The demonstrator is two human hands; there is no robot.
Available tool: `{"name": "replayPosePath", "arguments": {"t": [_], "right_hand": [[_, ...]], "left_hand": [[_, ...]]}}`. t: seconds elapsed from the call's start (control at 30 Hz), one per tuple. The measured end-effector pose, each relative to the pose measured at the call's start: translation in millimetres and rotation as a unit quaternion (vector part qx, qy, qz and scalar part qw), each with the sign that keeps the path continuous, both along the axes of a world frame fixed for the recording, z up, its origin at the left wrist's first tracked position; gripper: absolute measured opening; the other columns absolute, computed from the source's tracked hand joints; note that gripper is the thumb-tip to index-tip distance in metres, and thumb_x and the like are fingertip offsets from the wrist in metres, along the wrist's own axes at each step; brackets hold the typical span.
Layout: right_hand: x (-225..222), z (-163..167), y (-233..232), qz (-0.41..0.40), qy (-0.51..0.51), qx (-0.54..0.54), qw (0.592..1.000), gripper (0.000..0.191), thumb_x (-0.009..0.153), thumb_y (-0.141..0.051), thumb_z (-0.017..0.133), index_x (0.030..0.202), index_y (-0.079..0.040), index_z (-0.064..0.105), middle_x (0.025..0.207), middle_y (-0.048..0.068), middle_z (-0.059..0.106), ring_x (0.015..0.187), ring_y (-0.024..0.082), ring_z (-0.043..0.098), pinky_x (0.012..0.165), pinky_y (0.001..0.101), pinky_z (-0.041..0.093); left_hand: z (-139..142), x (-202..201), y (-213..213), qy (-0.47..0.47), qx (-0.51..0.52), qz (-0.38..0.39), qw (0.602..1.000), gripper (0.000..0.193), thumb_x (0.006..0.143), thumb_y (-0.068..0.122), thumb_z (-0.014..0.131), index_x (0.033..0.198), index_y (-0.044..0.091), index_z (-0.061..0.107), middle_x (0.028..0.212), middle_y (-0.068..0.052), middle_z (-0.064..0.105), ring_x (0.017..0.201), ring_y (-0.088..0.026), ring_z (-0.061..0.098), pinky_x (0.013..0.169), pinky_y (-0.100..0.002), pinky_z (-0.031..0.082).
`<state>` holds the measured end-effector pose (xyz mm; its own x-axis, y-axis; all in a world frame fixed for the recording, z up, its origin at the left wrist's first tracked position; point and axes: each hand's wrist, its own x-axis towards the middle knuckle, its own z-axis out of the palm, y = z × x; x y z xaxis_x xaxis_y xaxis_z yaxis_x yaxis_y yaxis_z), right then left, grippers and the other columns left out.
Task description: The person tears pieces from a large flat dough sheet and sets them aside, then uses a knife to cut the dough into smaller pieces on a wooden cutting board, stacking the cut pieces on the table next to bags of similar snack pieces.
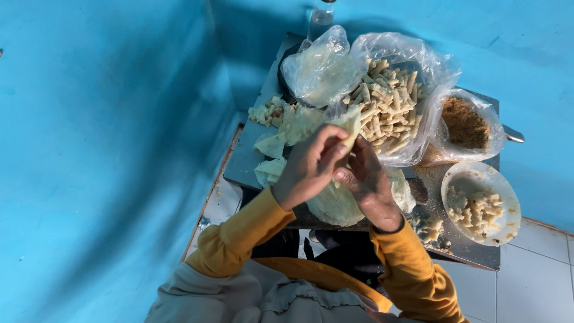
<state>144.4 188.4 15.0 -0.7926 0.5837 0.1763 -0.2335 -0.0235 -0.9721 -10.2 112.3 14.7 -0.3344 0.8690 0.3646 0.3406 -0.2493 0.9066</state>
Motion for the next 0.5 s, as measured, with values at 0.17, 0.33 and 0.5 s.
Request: {"name": "replayPosePath", "arguments": {"t": [0.17,0.33,0.5], "right_hand": [[4,15,-9,-0.079,-0.032,-0.006,0.996,0.050,0.099,-0.016,0.064,0.140,0.010,0.051,0.129,0.021,0.064,0.121,0.029,0.063,0.109,0.0433,0.051],[12,9,-4,-0.097,-0.065,-0.013,0.993,0.047,0.102,-0.024,0.054,0.139,0.005,0.052,0.121,0.014,0.067,0.110,0.021,0.065,0.099,0.0363,0.053],[28,-20,13,-0.153,-0.153,0.088,0.972,0.035,0.106,-0.025,0.054,0.121,0.005,0.064,0.098,0.010,0.066,0.087,0.015,0.058,0.077,0.0284,0.046]], "left_hand": [[2,17,-5,-0.008,0.087,-0.050,0.995,0.020,0.107,0.007,0.056,0.125,0.000,0.054,0.110,-0.019,0.074,0.096,-0.024,0.077,0.079,-0.033,0.062],[-2,35,-7,0.035,0.003,-0.033,0.999,0.034,0.104,0.003,0.055,0.137,0.002,0.047,0.110,-0.021,0.074,0.091,-0.029,0.077,0.076,-0.036,0.062],[-9,45,-18,0.105,0.048,0.000,0.993,0.053,0.096,-0.001,0.058,0.147,0.001,0.041,0.110,-0.023,0.075,0.092,-0.037,0.074,0.076,-0.042,0.059]]}}
